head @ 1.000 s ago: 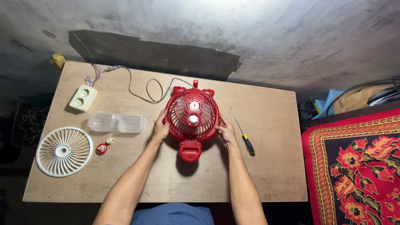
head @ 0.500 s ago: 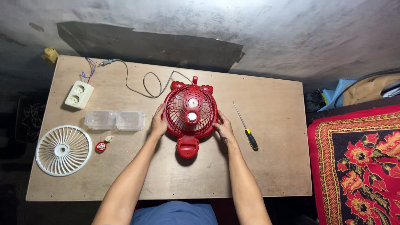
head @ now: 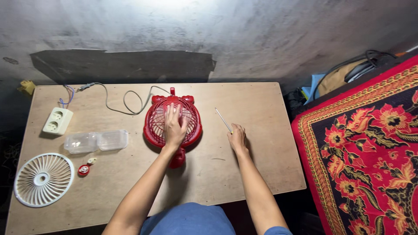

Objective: The person assembles a small Mario-themed fan by using a screwdriver to tighten screws on the fan's central hub and base. The person reorients the fan multiple times to access different screw locations and continues tightening until the assembly appears complete.

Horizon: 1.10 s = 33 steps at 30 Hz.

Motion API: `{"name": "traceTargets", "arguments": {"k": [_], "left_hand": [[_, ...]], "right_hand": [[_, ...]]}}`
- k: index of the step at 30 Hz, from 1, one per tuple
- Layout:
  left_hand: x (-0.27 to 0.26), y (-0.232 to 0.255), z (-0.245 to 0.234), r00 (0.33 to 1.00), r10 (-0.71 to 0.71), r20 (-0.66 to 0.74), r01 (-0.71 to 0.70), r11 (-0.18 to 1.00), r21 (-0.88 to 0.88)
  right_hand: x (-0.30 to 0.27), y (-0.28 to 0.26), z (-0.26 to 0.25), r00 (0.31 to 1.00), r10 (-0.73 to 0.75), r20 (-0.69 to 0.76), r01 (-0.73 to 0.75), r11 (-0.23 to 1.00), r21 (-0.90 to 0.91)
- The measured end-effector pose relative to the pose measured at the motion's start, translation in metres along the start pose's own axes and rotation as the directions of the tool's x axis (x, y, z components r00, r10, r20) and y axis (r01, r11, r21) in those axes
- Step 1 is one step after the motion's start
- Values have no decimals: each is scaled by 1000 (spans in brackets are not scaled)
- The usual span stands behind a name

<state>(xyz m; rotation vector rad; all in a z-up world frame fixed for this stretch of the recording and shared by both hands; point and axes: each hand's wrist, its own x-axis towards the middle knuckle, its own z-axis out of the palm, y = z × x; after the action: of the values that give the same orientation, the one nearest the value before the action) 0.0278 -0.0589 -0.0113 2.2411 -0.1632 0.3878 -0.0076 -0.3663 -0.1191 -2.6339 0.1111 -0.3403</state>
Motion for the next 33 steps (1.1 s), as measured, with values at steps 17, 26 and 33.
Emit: {"name": "traceTargets", "arguments": {"k": [17, 26, 33], "left_hand": [[7, 64, 49, 879, 370, 300, -457, 834, 310], [31, 68, -10, 847, 497, 189, -531, 802, 272], [-1, 53, -44, 915, 404, -11, -392, 892, 224]], "right_hand": [[15, -17, -55, 982, -179, 62, 150, 935, 322], [33, -116, -166, 916, -400, -22, 389, 877, 282], [17, -156, -151, 885, -30, -464, 277, 836, 474]]}}
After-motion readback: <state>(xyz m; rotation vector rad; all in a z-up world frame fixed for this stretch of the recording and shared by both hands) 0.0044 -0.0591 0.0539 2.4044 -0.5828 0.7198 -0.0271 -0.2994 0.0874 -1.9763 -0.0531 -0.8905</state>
